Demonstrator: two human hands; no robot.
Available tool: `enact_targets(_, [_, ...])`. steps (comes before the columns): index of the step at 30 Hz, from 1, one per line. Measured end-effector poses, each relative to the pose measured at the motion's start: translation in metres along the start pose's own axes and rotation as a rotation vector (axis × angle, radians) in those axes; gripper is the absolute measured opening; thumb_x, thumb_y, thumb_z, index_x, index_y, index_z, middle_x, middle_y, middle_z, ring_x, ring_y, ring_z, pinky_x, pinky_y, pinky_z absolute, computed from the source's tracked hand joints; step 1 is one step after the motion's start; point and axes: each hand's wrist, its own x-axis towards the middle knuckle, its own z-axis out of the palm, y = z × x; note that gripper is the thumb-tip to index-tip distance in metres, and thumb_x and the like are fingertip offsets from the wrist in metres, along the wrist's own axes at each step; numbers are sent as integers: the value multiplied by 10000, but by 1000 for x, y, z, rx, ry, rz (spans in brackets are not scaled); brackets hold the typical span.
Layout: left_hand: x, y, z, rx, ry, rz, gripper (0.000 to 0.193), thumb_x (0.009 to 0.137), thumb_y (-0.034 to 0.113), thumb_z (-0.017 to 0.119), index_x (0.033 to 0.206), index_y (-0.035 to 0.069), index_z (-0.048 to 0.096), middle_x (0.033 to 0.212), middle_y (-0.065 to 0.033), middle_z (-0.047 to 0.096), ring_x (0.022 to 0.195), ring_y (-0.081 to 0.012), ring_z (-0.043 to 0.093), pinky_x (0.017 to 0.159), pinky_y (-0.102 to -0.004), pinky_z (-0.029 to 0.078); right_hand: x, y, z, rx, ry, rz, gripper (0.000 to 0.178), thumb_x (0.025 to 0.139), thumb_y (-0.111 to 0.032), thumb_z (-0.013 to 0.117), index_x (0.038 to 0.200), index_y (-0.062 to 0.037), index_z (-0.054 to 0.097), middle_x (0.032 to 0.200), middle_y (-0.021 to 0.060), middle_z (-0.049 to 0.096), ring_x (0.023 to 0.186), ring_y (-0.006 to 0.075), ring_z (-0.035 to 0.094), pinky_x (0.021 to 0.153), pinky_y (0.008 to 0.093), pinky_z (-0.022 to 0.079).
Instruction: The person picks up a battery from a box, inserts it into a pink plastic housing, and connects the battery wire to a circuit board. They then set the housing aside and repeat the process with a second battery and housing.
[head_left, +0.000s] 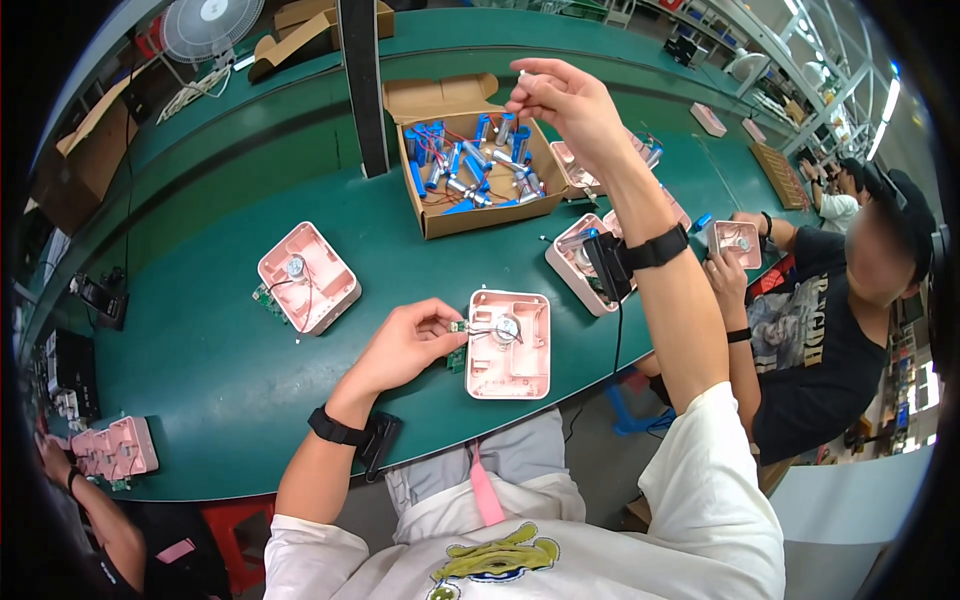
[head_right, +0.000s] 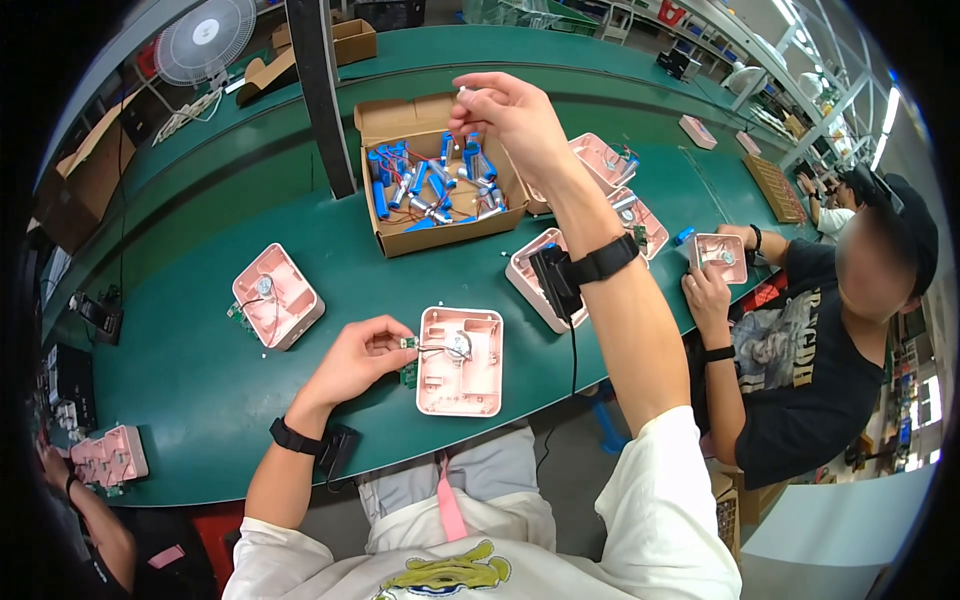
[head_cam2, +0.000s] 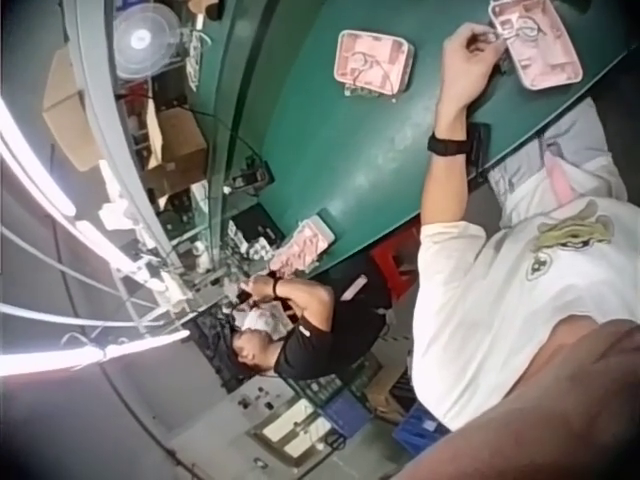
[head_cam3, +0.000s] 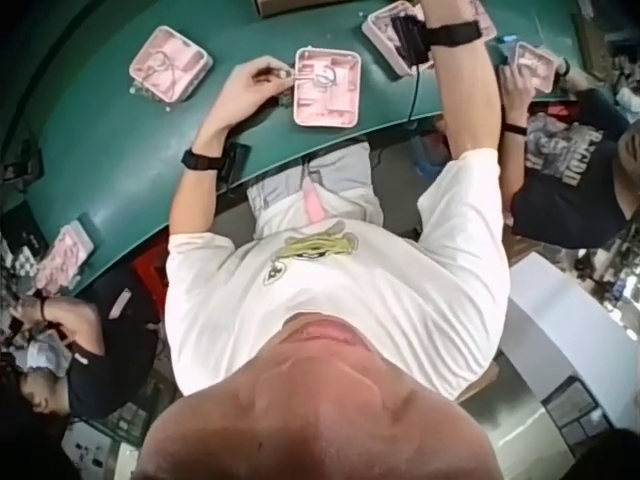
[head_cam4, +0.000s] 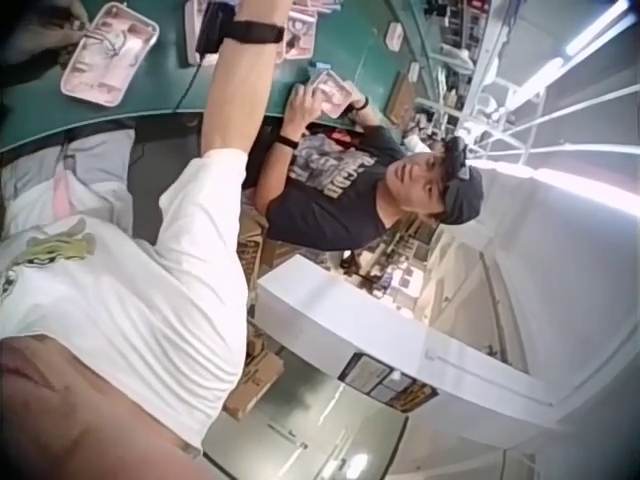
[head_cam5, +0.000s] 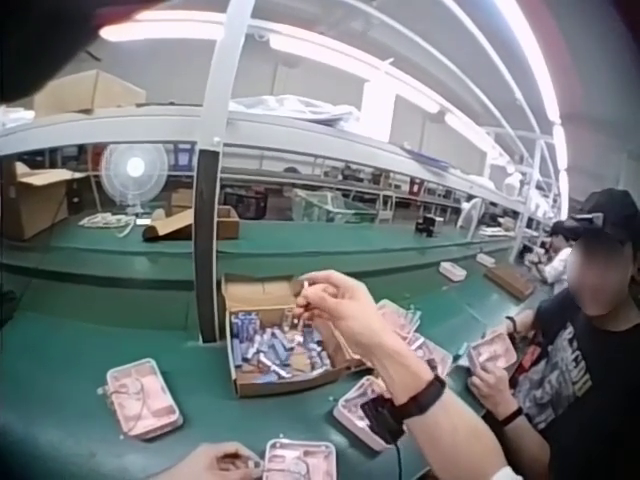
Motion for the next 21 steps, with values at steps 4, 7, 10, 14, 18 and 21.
enact_targets(4, [-4,0,1,13,33,32,169,966,55,783,1082,-22,686,889,20,652,795,-35,607,710,-221,516,-24,-13,10,44,-58,-23,258,1058,-89,662,1272,55,646,1049,119,740,970,173,725,911,324,608])
enact_targets(7, [-4,-4,-1,24,76,55,188,963,82,791,1064,-37,687,871,8,655,760,-33,599,677,-221,515,-48,-15,17,112,-63,-29,226,1051,-81,671,1236,47,651,1085,142,750,996,186,732,919,331,610])
enact_targets(10, [-8,-6,0,26,64,11,152,964,29,769,1078,-16,679,941,4,678,844,-53,646,782,-228,544,-71,-15,23,242,-101,8,179,1033,-55,683,1184,38,656,1061,152,758,990,196,742,917,328,606])
enact_targets(14, [-6,-18,3,-39,105,42,148,967,22,759,1077,-23,670,990,-14,684,877,-74,654,819,-239,562,-113,-24,38,61,-95,74,144,1011,-36,701,1135,29,669,1002,147,766,935,190,752,851,302,601])
enact_targets(18, [5,-22,2,33,106,87,147,970,16,750,1076,-32,660,1019,-24,658,920,-90,658,842,-252,576,-141,-15,46,-30,-31,117,102,989,-26,726,1067,20,680,950,134,769,865,179,754,759,275,585])
enact_targets(21, [2,-22,7,99,124,77,149,971,10,746,1082,-35,657,1024,-25,637,947,-90,657,839,-253,581,-152,0,48,-23,-27,148,93,977,-18,739,1039,22,684,937,130,771,844,170,753,722,271,580])
